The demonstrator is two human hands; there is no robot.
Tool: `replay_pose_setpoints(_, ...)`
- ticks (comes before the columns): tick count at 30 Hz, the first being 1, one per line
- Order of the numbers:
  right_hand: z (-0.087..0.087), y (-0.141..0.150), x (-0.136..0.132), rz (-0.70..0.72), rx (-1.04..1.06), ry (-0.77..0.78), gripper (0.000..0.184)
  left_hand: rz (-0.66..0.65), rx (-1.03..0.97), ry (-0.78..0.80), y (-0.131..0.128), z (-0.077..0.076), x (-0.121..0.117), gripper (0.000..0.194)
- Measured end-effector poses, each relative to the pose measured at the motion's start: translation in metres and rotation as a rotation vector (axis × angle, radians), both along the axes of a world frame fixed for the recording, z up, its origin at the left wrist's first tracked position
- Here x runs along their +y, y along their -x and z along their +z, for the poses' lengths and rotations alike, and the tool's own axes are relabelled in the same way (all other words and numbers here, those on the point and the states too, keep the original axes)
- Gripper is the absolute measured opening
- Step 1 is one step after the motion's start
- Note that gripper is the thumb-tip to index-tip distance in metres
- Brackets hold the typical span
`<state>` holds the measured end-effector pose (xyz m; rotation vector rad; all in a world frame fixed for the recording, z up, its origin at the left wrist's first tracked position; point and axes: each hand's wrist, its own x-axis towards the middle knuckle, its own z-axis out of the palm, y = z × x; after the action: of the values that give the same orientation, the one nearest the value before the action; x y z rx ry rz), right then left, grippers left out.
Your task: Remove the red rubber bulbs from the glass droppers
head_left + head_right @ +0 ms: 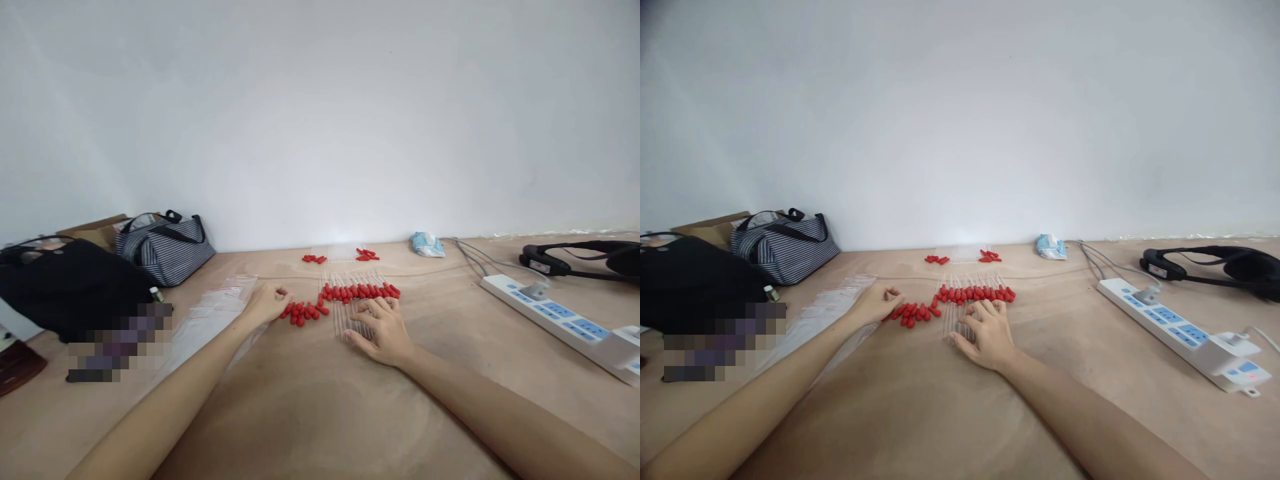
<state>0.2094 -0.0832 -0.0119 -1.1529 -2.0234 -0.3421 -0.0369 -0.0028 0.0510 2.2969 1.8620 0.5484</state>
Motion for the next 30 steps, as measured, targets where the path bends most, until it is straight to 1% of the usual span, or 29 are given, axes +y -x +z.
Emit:
replay_pose_setpoints(3,0.0,0.0,0.0,-0.01,-0.017,-0.011,0.025,-0.046,-0.018,-0.021,-0.029,-0.005,0.005,0.021)
replay_pose_setpoints(7,0.0,-0.001,0.0,-0.012,-0.019,-0.017,0.023,-0.039,-0.025,0.029,-0.065,-0.012,0.02,0.036)
replay_pose_setpoints(10,0.0,-0.002,-0.001,-0.001,-0.003,-0.018,0.022,-0.006,-0.019,0.043,-0.081,-0.016,0.032,0.033)
replay_pose_setpoints(13,0.001,-0.002,-0.001,0.012,0.017,-0.012,0.022,0.024,-0.027,0.046,-0.087,-0.015,0.038,0.026)
replay_pose_setpoints(17,0.001,-0.001,-0.001,0.015,0.02,-0.004,0.022,0.011,-0.069,0.011,-0.084,-0.009,0.031,0.025)
replay_pose_setpoints(20,0.0,-0.001,-0.001,-0.002,0.042,-0.004,0.021,-0.046,-0.121,0.004,-0.074,-0.003,0.013,0.03)
replay_pose_setpoints(22,-0.001,-0.001,0.0,-0.013,0.061,-0.002,0.023,-0.101,-0.163,0.01,-0.064,-0.004,-0.005,0.029)
replay_pose_setpoints(24,-0.001,-0.002,0.001,-0.024,0.07,-0.013,0.03,-0.167,-0.232,-0.031,-0.052,-0.01,-0.024,0.022)
replay_pose_setpoints(25,-0.001,-0.002,0.001,-0.03,0.068,-0.026,0.036,-0.248,-0.322,-0.109,-0.045,-0.014,-0.033,0.018)
replay_pose_setpoints(27,0.0,-0.002,0.001,-0.034,0.039,-0.057,0.048,-0.406,-0.415,-0.217,-0.033,-0.025,-0.046,0.015)
replay_pose_setpoints(28,0.0,-0.002,0.001,-0.025,0.01,-0.068,0.052,-0.473,-0.431,-0.263,-0.028,-0.031,-0.05,0.014)
replay_pose_setpoints(30,0.001,-0.001,0.002,0.015,-0.063,-0.083,0.051,-0.563,-0.406,-0.32,-0.022,-0.04,-0.055,0.011)
